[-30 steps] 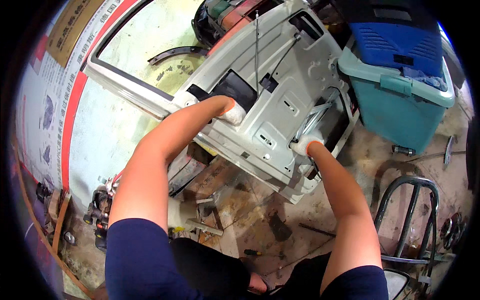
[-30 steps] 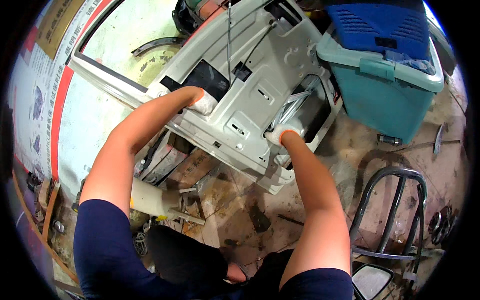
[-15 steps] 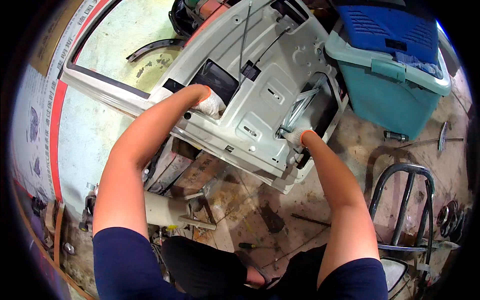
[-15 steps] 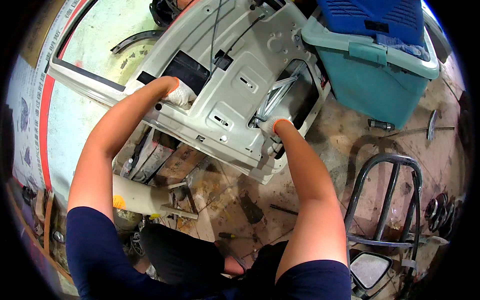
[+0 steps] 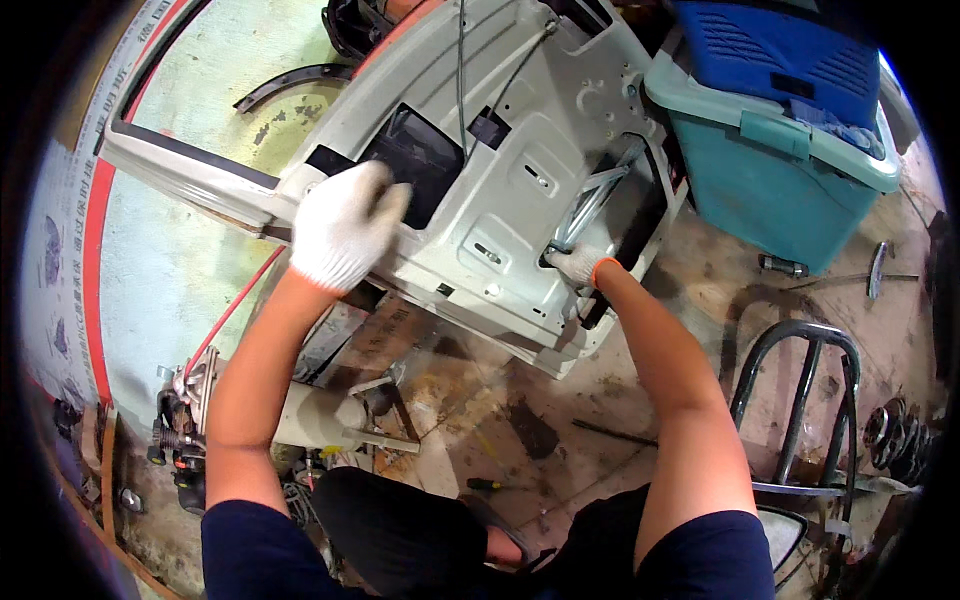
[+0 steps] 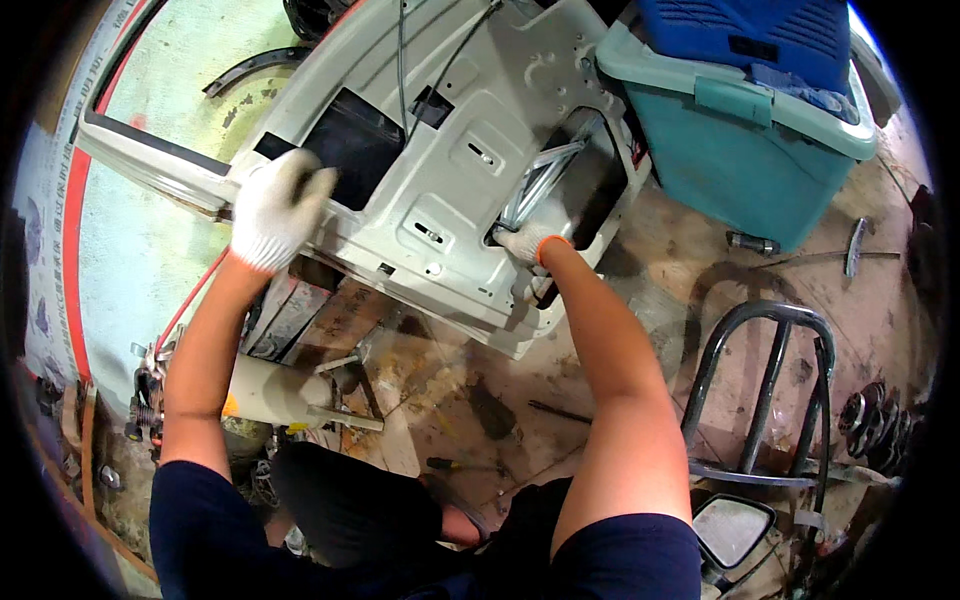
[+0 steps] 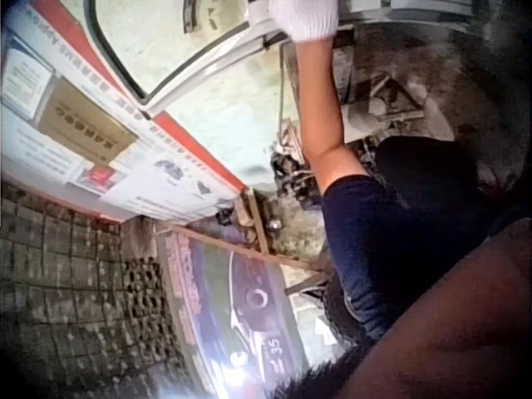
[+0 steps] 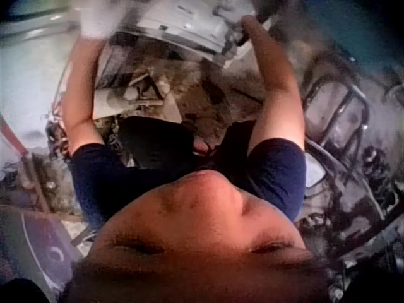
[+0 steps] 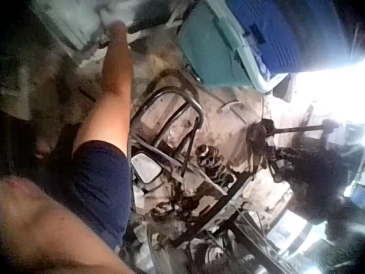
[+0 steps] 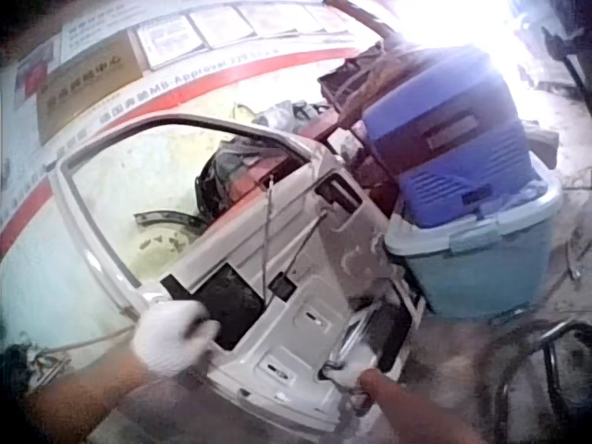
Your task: The person is working on a detached car door, using a screwdriver to remove screws and a metal rod to adjust internal mechanisms. The person manipulates the door panel and internal components while sitting on the floor of a workshop.
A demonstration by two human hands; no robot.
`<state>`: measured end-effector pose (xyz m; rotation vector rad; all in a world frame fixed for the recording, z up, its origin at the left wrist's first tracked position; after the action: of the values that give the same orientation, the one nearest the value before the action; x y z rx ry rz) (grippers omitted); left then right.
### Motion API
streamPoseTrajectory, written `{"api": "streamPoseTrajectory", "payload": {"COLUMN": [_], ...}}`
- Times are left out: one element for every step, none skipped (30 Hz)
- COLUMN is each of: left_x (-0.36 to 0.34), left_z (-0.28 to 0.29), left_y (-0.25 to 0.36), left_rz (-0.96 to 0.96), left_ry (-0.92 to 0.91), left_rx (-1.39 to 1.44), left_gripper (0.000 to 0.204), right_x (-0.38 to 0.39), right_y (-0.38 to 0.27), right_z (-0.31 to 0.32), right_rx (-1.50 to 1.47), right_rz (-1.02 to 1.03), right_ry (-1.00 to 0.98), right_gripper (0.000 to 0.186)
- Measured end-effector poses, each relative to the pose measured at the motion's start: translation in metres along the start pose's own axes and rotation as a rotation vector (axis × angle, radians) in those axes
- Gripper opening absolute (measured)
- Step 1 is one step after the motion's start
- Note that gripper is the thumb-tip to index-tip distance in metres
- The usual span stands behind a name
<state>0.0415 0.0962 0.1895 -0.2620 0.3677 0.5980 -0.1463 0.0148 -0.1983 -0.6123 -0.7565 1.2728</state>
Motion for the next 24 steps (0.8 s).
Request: {"api": "streamPoseTrajectory", "payload": {"left_x": [0.021,0.039,0.056,0.071,0.101,0.126,0.146,0.152,0.153,0.154,0.134,0.134,0.134,0.137,0.138,0.138,0.117,0.113,0.11,0.105,0.101,0.1,0.102,0.099], "left_z": [0.009,0.016,0.015,0.007,0.005,0.0,0.003,-0.004,-0.015,-0.027,-0.038,-0.04,-0.04,-0.04,-0.043,-0.044,-0.052,-0.056,-0.06,-0.062,-0.062,-0.063,-0.064,-0.067], "left_y": [-0.008,-0.017,-0.025,-0.035,-0.052,-0.068,-0.081,-0.083,-0.096,-0.108,-0.098,-0.089,-0.086,-0.094,-0.107,-0.119,-0.123,-0.133,-0.142,-0.148,-0.152,-0.156,-0.165,-0.158], "left_rz": [-0.045,-0.097,0.0,0.098,0.231,0.357,0.511,0.695,0.768,0.838,0.905,1.0,1.018,1.003,0.974,0.944,0.883,0.853,0.821,0.775,0.726,0.675,0.632,0.683], "left_ry": [0.117,0.234,0.335,0.434,0.555,0.686,0.727,0.79,0.832,0.864,0.817,0.784,0.755,0.732,0.77,0.808,0.818,0.838,0.858,0.822,0.785,0.747,0.689,0.72], "left_rx": [-0.002,0.0,0.058,0.123,0.101,0.089,0.11,0.363,0.607,0.853,1.001,1.095,1.159,1.24,1.255,1.27,1.316,1.323,1.33,1.382,1.431,1.48,1.34,1.346], "left_gripper": [0.019,0.018,0.02,0.023,0.03,0.037,0.046,0.053,0.058,0.064,0.071,0.078,0.09,0.098,0.099,0.1,0.099,0.098,0.097,0.096,0.094,0.093,0.088,0.087], "right_x": [0.004,0.006,0.006,0.006,0.017,0.027,0.035,0.039,0.036,0.031,0.022,0.024,0.033,0.036,0.038,0.039,0.026,0.027,0.027,0.029,0.03,0.034,0.037,0.041], "right_y": [-0.007,-0.009,-0.005,0.001,-0.015,-0.026,-0.038,-0.038,-0.027,-0.012,0.018,0.008,0.003,-0.006,-0.012,-0.019,0.0,-0.005,-0.01,-0.019,-0.03,-0.04,-0.05,-0.055], "right_z": [0.001,0.003,0.007,0.011,0.008,0.007,0.006,0.01,0.017,0.018,0.028,0.026,0.022,0.024,0.024,0.024,0.036,0.039,0.042,0.046,0.05,0.053,0.054,0.057], "right_rx": [0.038,0.011,-0.012,-0.033,-0.12,-0.128,-0.139,-0.136,-0.022,-0.122,-0.216,-0.319,-0.485,-0.586,-0.689,-0.793,-0.769,-0.824,-0.878,-0.933,-1.081,-1.224,-1.371,-1.512], "right_rz": [0.006,-0.019,-0.054,-0.094,-0.023,-0.021,-0.013,-0.02,0.023,0.049,0.064,0.112,0.073,0.04,0.002,-0.037,-0.113,-0.09,-0.068,-0.045,-0.087,-0.153,-0.214,-0.284], "right_ry": [0.009,0.005,0.006,0.011,-0.078,-0.107,-0.134,-0.143,-0.042,0.001,0.066,0.083,0.119,0.097,0.076,0.053,0.221,0.23,0.241,0.252,0.258,0.199,0.132,0.072], "right_gripper": [0.062,0.064,0.065,0.067,0.071,0.074,0.077,0.08,0.081,0.08,0.079,0.079,0.072,0.069,0.065,0.062,0.054,0.053,0.052,0.051,0.033,0.037,0.044,0.052]}}
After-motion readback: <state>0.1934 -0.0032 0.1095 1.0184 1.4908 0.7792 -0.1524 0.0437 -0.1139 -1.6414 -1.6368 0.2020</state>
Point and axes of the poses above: each hand's wrist, its own x-axis away from the middle knuckle, its own z-axis out of the back of the hand, y = z × x, the point moved 1 cm from there along -x, towards the middle knuckle, and after that the axes turned 13 degrees about x, right-handed, at the moved point
